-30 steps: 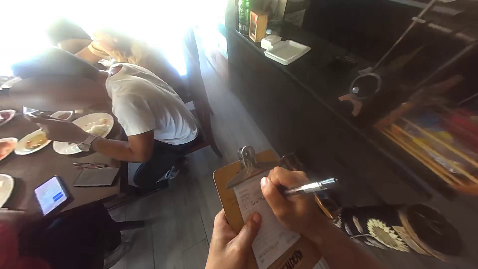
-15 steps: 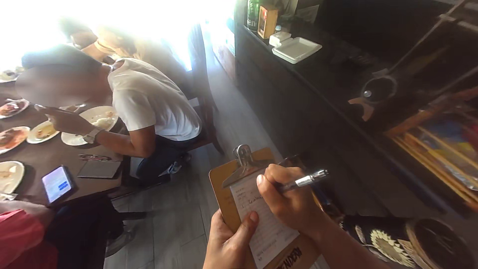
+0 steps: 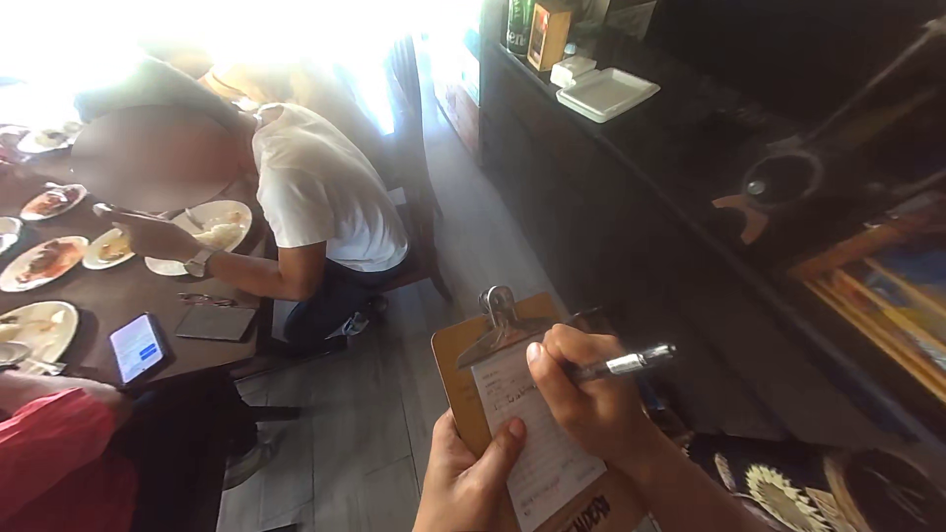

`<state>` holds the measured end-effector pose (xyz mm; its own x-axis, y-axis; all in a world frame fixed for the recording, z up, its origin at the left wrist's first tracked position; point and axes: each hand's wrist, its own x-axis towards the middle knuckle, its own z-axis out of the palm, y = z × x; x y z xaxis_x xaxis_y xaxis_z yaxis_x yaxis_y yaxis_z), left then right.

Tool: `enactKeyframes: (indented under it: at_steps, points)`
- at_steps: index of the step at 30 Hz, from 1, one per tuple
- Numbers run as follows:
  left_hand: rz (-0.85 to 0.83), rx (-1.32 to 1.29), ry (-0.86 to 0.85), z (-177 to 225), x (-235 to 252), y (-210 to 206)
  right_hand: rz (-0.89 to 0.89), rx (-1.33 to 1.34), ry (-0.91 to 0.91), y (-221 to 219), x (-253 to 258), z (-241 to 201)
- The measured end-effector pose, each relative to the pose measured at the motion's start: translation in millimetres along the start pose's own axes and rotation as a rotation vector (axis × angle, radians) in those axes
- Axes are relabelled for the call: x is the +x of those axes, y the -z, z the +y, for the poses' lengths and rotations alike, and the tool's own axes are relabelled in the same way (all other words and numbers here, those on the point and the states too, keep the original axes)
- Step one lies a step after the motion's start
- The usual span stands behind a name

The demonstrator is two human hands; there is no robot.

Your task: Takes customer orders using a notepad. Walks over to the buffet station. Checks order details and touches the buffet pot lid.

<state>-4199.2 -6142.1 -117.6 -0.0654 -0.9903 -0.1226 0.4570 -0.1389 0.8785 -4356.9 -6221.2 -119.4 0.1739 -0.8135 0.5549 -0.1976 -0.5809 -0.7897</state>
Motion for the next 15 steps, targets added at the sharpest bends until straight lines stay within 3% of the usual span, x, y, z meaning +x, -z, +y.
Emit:
enactKeyframes:
  at_steps: [7, 12, 15]
  points:
    - [-0.015, -0.004, -0.004, 1.7, -1.1, 2.8, 0.069, 0.013, -0.006, -4.3, -2.1, -0.9]
    - [-0.021, -0.012, 0.037, 1.1, -4.0, 4.5, -0.022, -0.022, -0.024, -0.2, -6.0, -4.0]
    - [-0.043, -0.005, 0.040, 1.9, -4.1, 4.0, 0.013, -0.054, -0.013, 0.8, -10.3, -1.5]
